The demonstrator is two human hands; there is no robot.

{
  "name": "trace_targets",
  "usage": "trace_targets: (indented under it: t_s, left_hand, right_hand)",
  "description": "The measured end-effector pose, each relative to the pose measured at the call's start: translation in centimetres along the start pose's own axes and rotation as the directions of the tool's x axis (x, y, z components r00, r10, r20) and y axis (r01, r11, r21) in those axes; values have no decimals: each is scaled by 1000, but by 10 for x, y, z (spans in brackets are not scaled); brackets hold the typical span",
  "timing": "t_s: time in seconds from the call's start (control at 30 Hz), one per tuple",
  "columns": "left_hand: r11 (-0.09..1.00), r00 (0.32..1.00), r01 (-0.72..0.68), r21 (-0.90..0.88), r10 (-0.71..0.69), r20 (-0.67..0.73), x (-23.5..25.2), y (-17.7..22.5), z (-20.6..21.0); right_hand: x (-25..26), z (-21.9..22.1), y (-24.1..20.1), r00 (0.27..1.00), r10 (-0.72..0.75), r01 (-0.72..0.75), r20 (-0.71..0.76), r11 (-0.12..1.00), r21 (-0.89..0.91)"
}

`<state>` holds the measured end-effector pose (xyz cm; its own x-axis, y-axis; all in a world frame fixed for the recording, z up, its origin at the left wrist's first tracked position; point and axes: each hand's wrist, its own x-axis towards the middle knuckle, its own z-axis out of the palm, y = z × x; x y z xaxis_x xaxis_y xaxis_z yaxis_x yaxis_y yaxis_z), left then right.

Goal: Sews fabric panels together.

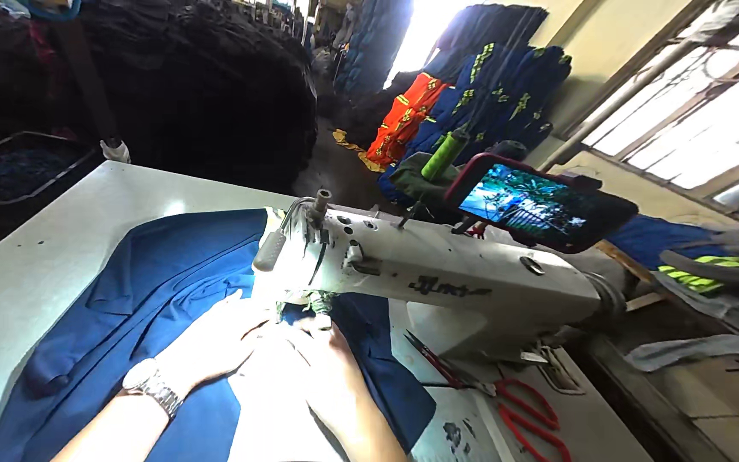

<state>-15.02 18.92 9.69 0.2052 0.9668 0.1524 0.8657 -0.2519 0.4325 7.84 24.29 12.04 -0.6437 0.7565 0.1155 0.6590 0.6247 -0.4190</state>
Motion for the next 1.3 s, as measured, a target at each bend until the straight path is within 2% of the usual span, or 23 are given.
trace_targets:
  t_s: [0.07,0.13,0.2,0.27,0.3,0.33,0.4,0.47,0.53,0.6,0.7,0.8,0.87,0.93,0.97,1.0,1.03,1.1,1.13,1.2,1.23,1.3]
  left_hand:
    - [1000,1000,8,-4,-8,4,2,-1,0]
    - [1000,1000,17,-8,-17,-1,2,-2,1]
    - [999,999,32,-8,-32,4,2,-1,1]
    - [999,999,39,2,-39,19,1,0,1]
    - [999,999,37,12,-37,16,1,1,2]
    - [999,999,35,21,-35,4,1,1,3]
    - [999,999,40,24,-40,-5,0,2,4]
    - [999,999,50,14,-50,-1,0,2,3]
    - [998,998,58,8,-58,7,1,3,2]
    - [998,998,65,10,-65,11,1,5,1]
    - [998,998,57,17,-57,2,2,5,1]
    - [998,998,60,17,-60,-2,2,4,1]
    - [999,999,31,19,-31,-14,3,3,0]
    - [997,1000,-5,81,7,-27,11,1,-5]
    - [990,997,-32,140,42,-72,14,1,-7]
    - [980,994,-42,192,61,-95,17,4,-10]
    - [975,996,-33,218,50,-73,19,12,-18]
    - [979,997,24,204,-38,68,19,34,-39]
    - [979,988,71,193,-95,119,21,37,-43]
    - [976,985,165,140,-170,20,25,21,-36]
    - [963,969,246,108,-242,-56,28,10,-35]
    - [899,901,434,63,-434,-18,28,4,-55]
  right_hand:
    - [-29,-21,10,964,-90,95,-250,995,6]
    - [-55,-67,34,850,-163,152,-502,986,-64]
    - [-68,-137,70,725,-143,73,-673,989,-131]
    - [-61,-207,115,623,-67,-114,-779,978,-175]
    - [-51,-238,138,601,13,-218,-799,965,-149]
    - [-40,-264,160,613,117,-315,-781,943,-106]
    - [-17,-299,204,677,344,-480,-651,876,-35]
    - [-4,-309,237,714,490,-592,-501,804,-58]
    - [-4,-305,234,697,532,-634,-481,771,-66]
    - [-14,-292,243,668,461,-588,-584,808,-35]
    - [-30,-270,260,581,325,-470,-746,882,19]
    - [-28,-265,264,546,281,-434,-789,901,21]
    - [-34,-261,251,540,268,-416,-797,909,24]
    - [-45,-247,209,518,178,-355,-837,935,-20]
    - [-54,-228,177,533,100,-295,-840,953,-74]
    - [-64,-201,145,598,34,-219,-801,968,-122]
    - [-71,-165,116,710,-14,-113,-704,985,-134]
    - [-69,-90,72,934,-74,47,-350,995,-86]
    - [-58,-58,58,976,-86,72,-199,994,-79]
    - [-22,-19,51,993,-64,52,-95,992,-118]
    - [0,-14,53,996,-25,14,-83,992,-128]
    - [39,-27,49,990,129,-117,54,974,-193]
